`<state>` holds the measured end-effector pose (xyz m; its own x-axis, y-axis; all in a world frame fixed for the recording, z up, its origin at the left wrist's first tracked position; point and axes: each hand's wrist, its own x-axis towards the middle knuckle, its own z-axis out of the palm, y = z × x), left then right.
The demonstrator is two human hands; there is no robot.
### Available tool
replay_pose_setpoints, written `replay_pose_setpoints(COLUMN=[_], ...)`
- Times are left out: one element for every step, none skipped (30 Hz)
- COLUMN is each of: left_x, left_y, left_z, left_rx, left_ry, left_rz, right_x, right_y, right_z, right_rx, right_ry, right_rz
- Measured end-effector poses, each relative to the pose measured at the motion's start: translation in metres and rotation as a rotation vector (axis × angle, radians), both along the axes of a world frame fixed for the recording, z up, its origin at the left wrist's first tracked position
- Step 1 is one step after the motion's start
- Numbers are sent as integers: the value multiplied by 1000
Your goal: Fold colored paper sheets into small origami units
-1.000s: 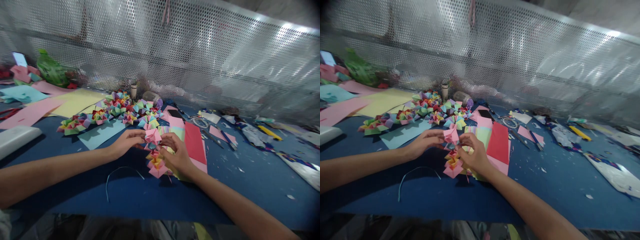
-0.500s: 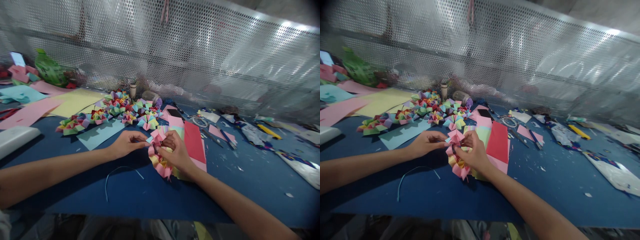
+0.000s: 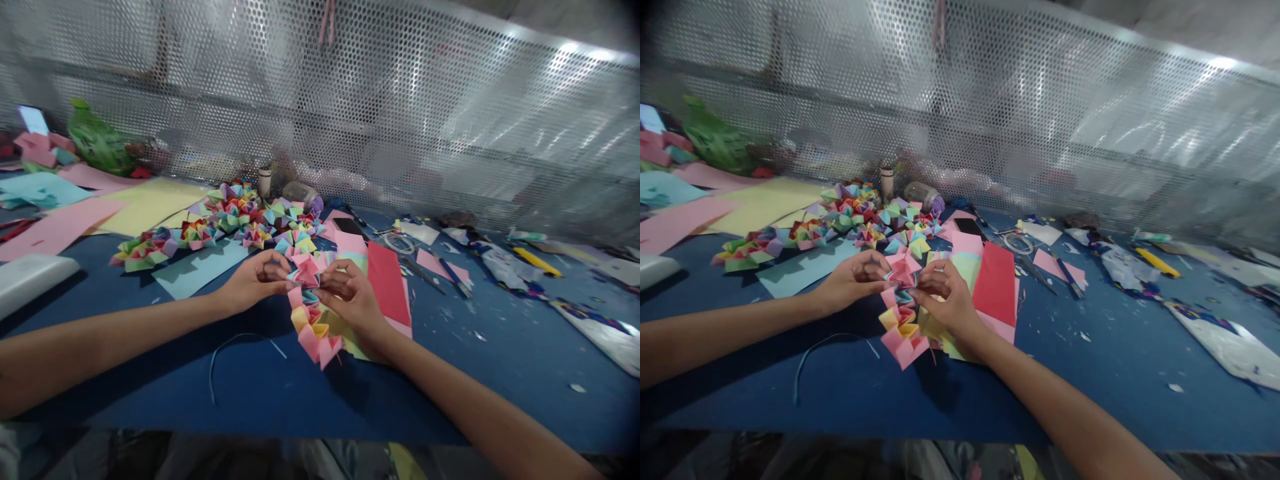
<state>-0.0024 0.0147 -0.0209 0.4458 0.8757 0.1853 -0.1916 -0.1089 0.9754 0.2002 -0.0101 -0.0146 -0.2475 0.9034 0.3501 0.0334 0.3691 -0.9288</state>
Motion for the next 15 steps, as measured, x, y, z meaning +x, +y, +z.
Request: replay_pose_setpoints(left_x=[0, 0, 0, 1, 1, 1, 2, 2, 2, 2, 2, 1, 1, 0, 0], left_y=[0, -1, -2, -3, -4, -5, -6, -6, -7, -8, -8, -8, -8, -8, -8], left_z=[0, -1, -1, -2, -2, -2, -2, -2, -3, -3, -3, -4, -4, -5, -5], left_rx=[1, 10, 28, 56, 89, 124, 157, 183, 202, 215, 223, 227, 231, 235, 243], left_ry=[-16, -33, -47, -60, -69, -76, -84, -93, -101, -107, -104, -91, -70, -43, -14], left_rz=[-14, -28, -38, -43, -44, -44, -44, -48, -53, -60, -64, -59, -46, -20, 14], right_x=[0, 0, 0, 0, 0, 0, 0, 0, 1, 1, 1, 0, 0, -1, -1], right_y=[0, -1, -1, -2, -2, -3, -3, -3, -3, -3, -3, -3, -3, -4, -4], right_z=[0, 0, -1, -1, -1, -2, -2, -3, -3, -4, -4, -4, -4, -3, -3], right_rx=[-3, -7, -13, -16, -15, -7, 9, 35, 66, 99, 128, 154, 179, 206, 240], right_ry=[-3, -3, -1, 5, 12, 17, 16, 11, 2, -10, -26, -42, -62, -84, -105], right_rz=[3, -1, -10, -20, -28, -35, -36, -37, -45, -58, -71, -83, -100, -121, -147])
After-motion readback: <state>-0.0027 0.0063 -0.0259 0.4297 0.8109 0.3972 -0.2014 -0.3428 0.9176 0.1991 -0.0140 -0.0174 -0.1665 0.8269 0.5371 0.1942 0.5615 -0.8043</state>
